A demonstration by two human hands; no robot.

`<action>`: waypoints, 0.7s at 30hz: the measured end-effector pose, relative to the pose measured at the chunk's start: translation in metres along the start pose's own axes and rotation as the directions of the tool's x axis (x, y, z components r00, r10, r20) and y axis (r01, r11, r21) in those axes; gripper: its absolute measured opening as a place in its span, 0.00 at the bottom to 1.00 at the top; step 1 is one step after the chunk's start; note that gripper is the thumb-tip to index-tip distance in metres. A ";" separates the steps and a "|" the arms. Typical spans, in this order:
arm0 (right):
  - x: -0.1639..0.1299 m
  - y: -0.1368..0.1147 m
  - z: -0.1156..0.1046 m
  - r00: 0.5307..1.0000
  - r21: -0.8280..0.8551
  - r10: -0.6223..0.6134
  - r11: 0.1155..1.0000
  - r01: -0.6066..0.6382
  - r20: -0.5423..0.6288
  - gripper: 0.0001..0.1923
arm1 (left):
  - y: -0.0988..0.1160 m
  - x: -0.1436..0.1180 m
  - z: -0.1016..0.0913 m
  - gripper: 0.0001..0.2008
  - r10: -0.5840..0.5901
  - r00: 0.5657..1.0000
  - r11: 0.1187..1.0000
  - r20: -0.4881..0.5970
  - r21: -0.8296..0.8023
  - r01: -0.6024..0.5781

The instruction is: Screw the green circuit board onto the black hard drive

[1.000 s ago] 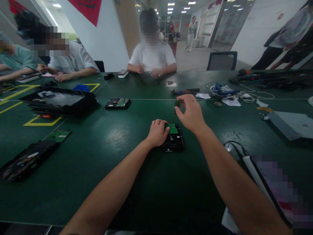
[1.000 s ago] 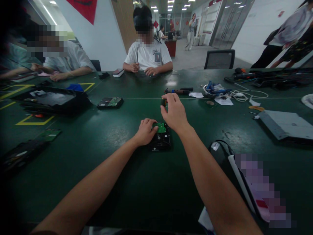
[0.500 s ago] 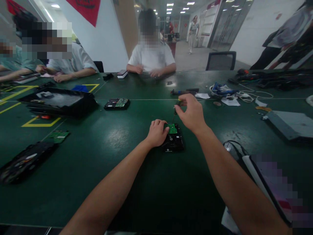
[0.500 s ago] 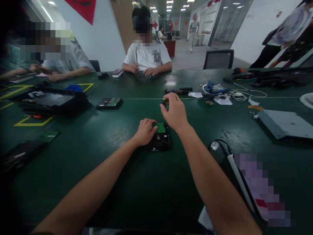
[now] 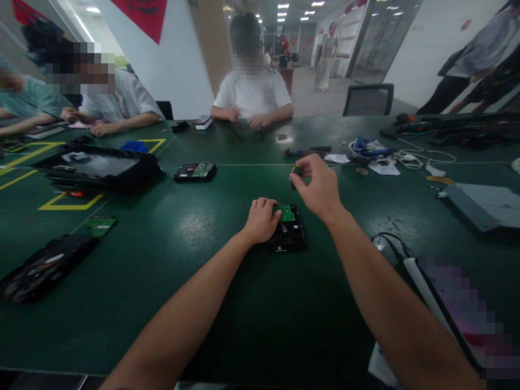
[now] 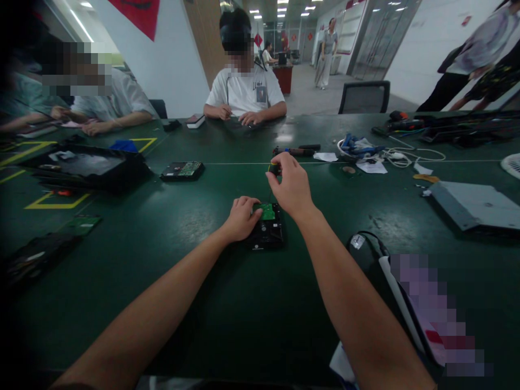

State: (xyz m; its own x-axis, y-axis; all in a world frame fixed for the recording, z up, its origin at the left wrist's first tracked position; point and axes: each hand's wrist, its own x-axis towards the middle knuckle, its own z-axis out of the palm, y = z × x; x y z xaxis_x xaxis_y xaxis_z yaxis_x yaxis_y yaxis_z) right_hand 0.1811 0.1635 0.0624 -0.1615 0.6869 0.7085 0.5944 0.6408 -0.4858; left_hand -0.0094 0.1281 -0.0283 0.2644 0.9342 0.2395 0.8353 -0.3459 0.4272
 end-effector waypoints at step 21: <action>-0.002 -0.003 0.000 0.998 -0.036 -0.044 0.998 0.042 -0.050 0.13 | -0.002 0.001 0.003 0.19 0.006 1.000 1.000 -0.008 0.005 -0.006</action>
State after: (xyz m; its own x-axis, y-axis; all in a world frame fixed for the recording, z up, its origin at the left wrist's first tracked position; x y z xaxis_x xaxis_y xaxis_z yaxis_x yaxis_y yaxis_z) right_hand 0.1792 0.1605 0.0623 -0.1475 0.6402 0.7539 0.6151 0.6563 -0.4370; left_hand -0.0095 0.1300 -0.0319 0.2659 0.9313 0.2488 0.8360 -0.3513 0.4215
